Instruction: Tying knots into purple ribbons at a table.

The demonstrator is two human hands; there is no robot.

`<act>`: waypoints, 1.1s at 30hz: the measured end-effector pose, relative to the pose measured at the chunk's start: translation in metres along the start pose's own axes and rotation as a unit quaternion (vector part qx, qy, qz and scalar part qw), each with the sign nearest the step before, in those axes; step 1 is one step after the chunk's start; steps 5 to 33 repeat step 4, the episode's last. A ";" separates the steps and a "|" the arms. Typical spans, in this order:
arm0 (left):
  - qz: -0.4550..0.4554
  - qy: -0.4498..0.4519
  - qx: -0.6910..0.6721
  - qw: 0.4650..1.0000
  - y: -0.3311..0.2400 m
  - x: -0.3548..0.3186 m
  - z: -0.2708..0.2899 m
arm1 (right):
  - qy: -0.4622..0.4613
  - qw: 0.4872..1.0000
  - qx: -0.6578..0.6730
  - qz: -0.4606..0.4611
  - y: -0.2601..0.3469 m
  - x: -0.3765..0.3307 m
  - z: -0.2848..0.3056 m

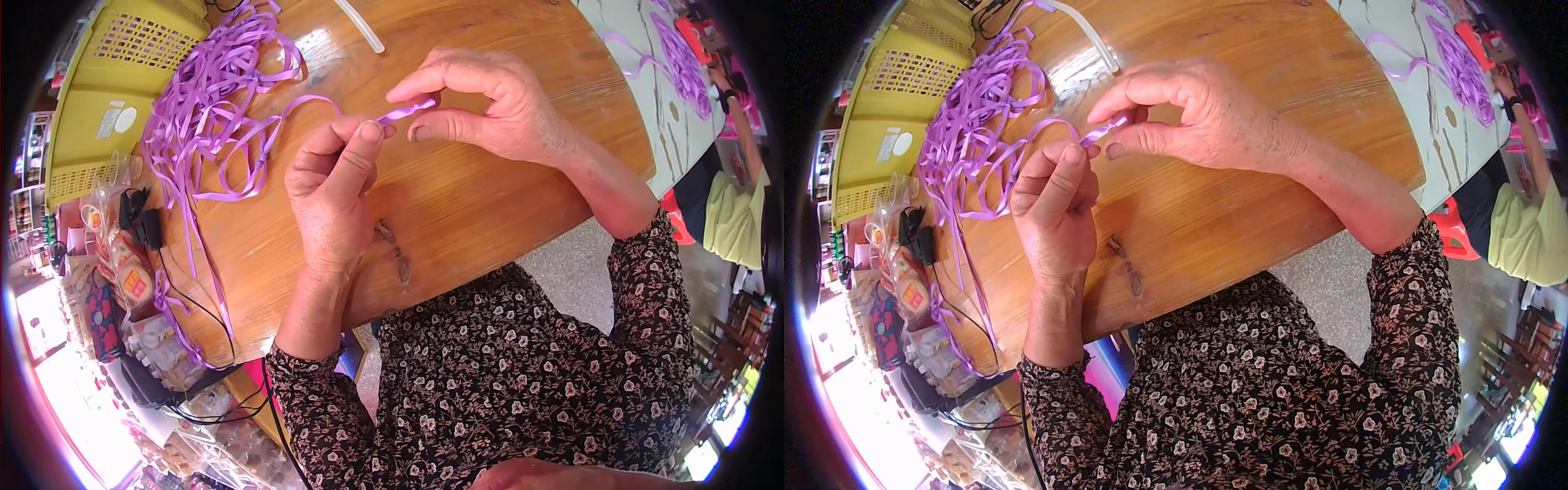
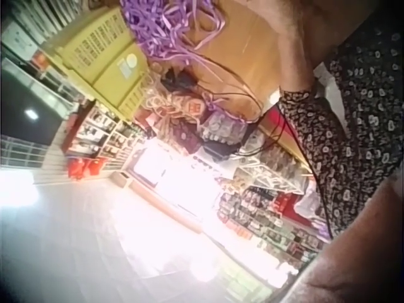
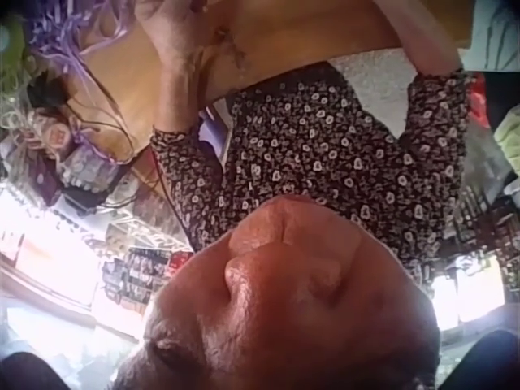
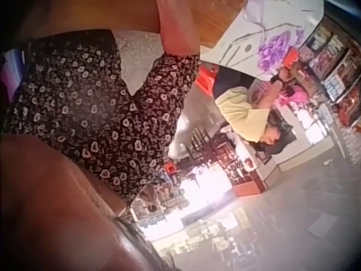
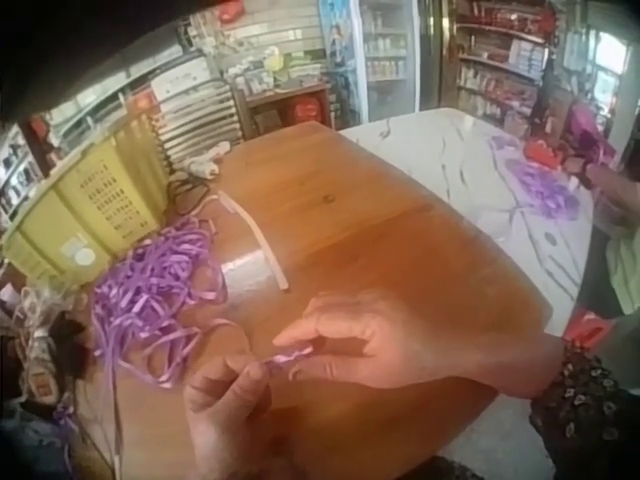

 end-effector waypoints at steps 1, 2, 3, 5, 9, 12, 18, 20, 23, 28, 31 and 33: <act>-0.005 0.003 0.012 1.000 -0.001 -0.001 0.001 | 0.001 1.000 0.002 0.001 0.000 0.001 -0.001; -0.007 0.001 0.013 1.000 -0.001 -0.001 0.002 | 0.003 1.000 -0.009 0.019 0.000 0.001 0.000; -0.007 0.004 0.018 1.000 0.000 -0.002 0.001 | 0.005 0.999 -0.020 0.037 0.002 0.001 0.000; -0.008 0.006 0.024 1.000 0.001 -0.002 0.001 | 0.027 0.999 -0.031 0.029 0.001 0.001 -0.001; -0.008 0.006 0.024 1.000 0.001 -0.002 0.001 | 0.027 0.999 -0.031 0.029 0.001 0.001 -0.001; -0.008 0.006 0.024 1.000 0.001 -0.002 0.001 | 0.027 0.999 -0.031 0.029 0.001 0.001 -0.001; -0.008 0.006 0.024 1.000 0.001 -0.002 0.001 | 0.027 0.999 -0.031 0.029 0.001 0.001 -0.001; -0.008 0.006 0.024 1.000 0.001 -0.002 0.001 | 0.027 0.999 -0.031 0.029 0.001 0.001 -0.001; -0.008 0.006 0.024 1.000 0.001 -0.002 0.001 | 0.027 0.999 -0.031 0.029 0.001 0.001 -0.001; -0.008 0.006 0.024 1.000 0.001 -0.002 0.001 | 0.027 0.999 -0.031 0.029 0.001 0.001 -0.001; -0.008 0.006 0.024 1.000 0.001 -0.002 0.001 | 0.027 0.999 -0.031 0.029 0.001 0.001 -0.001; -0.008 0.006 0.024 1.000 0.001 -0.002 0.001 | 0.027 0.999 -0.031 0.029 0.001 0.001 -0.001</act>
Point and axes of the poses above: each hand's wrist, its own x-axis towards the middle knuckle, its own z-axis out of the back of the hand, y = z × x, the point moved 9 cm from there along x, towards the middle knuckle, and after that the axes turned 14 degrees about -y, right-handed, at the moved point
